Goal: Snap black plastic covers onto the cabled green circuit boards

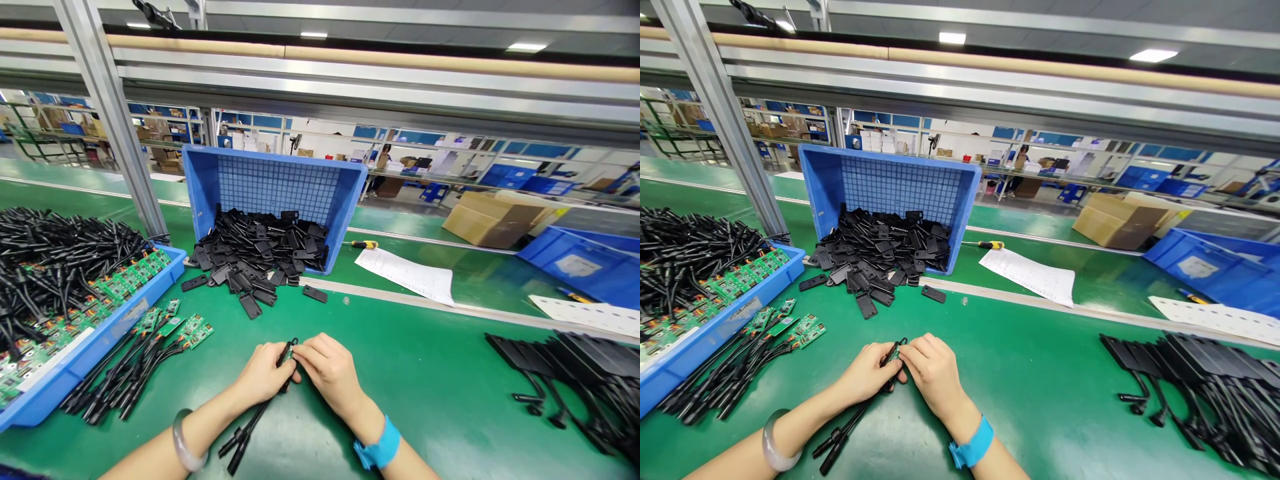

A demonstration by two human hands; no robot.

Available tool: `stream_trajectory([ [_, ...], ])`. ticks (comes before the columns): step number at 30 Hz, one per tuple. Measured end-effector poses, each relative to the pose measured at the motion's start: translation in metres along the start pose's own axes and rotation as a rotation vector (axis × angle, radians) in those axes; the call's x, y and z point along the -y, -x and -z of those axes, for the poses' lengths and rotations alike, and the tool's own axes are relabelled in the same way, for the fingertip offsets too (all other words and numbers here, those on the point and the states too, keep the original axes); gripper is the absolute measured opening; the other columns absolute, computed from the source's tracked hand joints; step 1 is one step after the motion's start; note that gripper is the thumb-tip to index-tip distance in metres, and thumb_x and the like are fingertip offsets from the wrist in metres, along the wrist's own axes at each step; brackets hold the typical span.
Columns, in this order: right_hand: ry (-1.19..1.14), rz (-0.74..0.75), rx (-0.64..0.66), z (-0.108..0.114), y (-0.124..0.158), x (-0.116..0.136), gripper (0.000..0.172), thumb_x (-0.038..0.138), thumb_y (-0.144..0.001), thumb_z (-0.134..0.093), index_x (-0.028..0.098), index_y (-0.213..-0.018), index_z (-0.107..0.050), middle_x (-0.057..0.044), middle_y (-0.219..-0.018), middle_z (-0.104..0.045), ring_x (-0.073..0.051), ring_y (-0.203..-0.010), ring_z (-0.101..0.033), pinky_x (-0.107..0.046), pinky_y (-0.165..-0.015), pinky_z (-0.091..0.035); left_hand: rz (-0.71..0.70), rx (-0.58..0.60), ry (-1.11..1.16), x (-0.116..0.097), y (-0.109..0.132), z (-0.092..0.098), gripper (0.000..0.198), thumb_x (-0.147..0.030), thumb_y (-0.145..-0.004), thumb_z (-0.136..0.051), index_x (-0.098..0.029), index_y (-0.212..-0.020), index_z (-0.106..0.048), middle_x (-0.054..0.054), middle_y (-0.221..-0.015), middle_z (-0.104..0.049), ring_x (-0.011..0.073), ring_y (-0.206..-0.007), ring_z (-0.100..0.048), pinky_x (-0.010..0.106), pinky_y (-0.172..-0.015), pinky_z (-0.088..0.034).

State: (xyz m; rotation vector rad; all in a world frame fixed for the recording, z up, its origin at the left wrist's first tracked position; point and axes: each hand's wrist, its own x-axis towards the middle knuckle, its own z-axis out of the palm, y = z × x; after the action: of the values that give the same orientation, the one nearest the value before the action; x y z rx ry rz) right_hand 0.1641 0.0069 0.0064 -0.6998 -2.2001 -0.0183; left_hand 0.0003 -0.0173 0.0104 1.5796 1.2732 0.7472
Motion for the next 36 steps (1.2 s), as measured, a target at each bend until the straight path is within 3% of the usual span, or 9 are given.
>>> stream_trajectory([
  [10, -0.049, -0.043, -0.018, -0.003, 0.004, -0.001, 0.016, 0.023, -0.095, -0.051, 0.019, -0.088, -0.066, -0.003, -0.075, -0.064, -0.015, -0.068, -0.054, -0.028, -0.061, -0.039, 0.009, -0.002, -0.014, 0.002, 0.001, -0.001, 0.019, -0.023, -0.077, -0.043, -0.016, -0.074, -0.060, 0.001, -0.068, -0.070, 0.0131, -0.050, -0.061, 0.020, -0.048, -0.043],
  [19, -0.025, -0.055, 0.157, -0.001, -0.002, 0.000, 0.024, 0.019, -0.097, -0.037, 0.017, -0.084, -0.058, -0.006, -0.077, -0.058, -0.019, -0.071, -0.049, -0.030, -0.063, -0.041, 0.039, 0.023, -0.003, 0.003, -0.001, -0.002, 0.017, -0.022, -0.075, -0.043, -0.016, -0.075, -0.059, 0.002, -0.068, -0.070, 0.0121, -0.047, -0.058, 0.019, -0.046, -0.042],
  [23, -0.101, -0.171, 0.206, -0.003, -0.004, 0.002, 0.024, 0.021, -0.097, -0.035, 0.018, -0.081, -0.051, -0.005, -0.077, -0.056, -0.018, -0.071, -0.049, -0.028, -0.062, -0.042, 0.115, 0.047, 0.180, 0.005, -0.004, 0.001, 0.021, -0.032, -0.075, -0.048, -0.015, -0.081, -0.057, 0.004, -0.069, -0.069, 0.0110, -0.044, -0.055, 0.018, -0.040, -0.038],
  [26, -0.169, -0.373, 0.174, -0.002, -0.011, -0.024, 0.019, 0.022, -0.095, -0.039, 0.019, -0.079, -0.050, -0.001, -0.073, -0.056, -0.014, -0.066, -0.052, -0.023, -0.059, -0.044, 0.208, 0.005, 0.410, 0.004, -0.005, 0.004, 0.040, -0.047, -0.072, -0.057, -0.013, -0.093, -0.055, 0.006, -0.072, -0.067, 0.0120, -0.050, -0.058, 0.018, -0.040, -0.039],
  [30, 0.041, -0.546, 0.067, 0.009, -0.017, -0.093, 0.025, 0.023, -0.093, -0.043, 0.017, -0.070, -0.051, -0.003, -0.067, -0.056, -0.014, -0.061, -0.053, -0.024, -0.056, -0.040, 0.202, -0.045, 0.591, 0.000, -0.005, 0.008, 0.058, -0.059, -0.066, -0.065, -0.013, -0.100, -0.053, 0.007, -0.076, -0.065, 0.0140, -0.062, -0.062, 0.021, -0.049, -0.044],
  [33, 0.165, -0.614, 0.027, 0.020, -0.016, -0.136, 0.032, 0.026, -0.094, -0.047, 0.018, -0.063, -0.048, -0.001, -0.061, -0.051, -0.012, -0.055, -0.049, -0.024, -0.051, -0.037, 0.173, -0.058, 0.628, -0.002, -0.004, 0.009, 0.062, -0.055, -0.063, -0.071, -0.012, -0.103, -0.052, 0.006, -0.077, -0.064, 0.0130, -0.065, -0.059, 0.021, -0.052, -0.044],
  [36, 0.225, -0.627, 0.046, 0.024, -0.018, -0.153, 0.029, 0.027, -0.091, -0.056, 0.016, -0.065, -0.051, 0.004, -0.062, -0.049, -0.009, -0.053, -0.047, -0.021, -0.052, -0.040, 0.156, -0.075, 0.646, -0.002, -0.004, 0.010, 0.062, -0.047, -0.060, -0.076, -0.012, -0.105, -0.053, 0.005, -0.077, -0.063, 0.0124, -0.066, -0.057, 0.021, -0.053, -0.043],
])
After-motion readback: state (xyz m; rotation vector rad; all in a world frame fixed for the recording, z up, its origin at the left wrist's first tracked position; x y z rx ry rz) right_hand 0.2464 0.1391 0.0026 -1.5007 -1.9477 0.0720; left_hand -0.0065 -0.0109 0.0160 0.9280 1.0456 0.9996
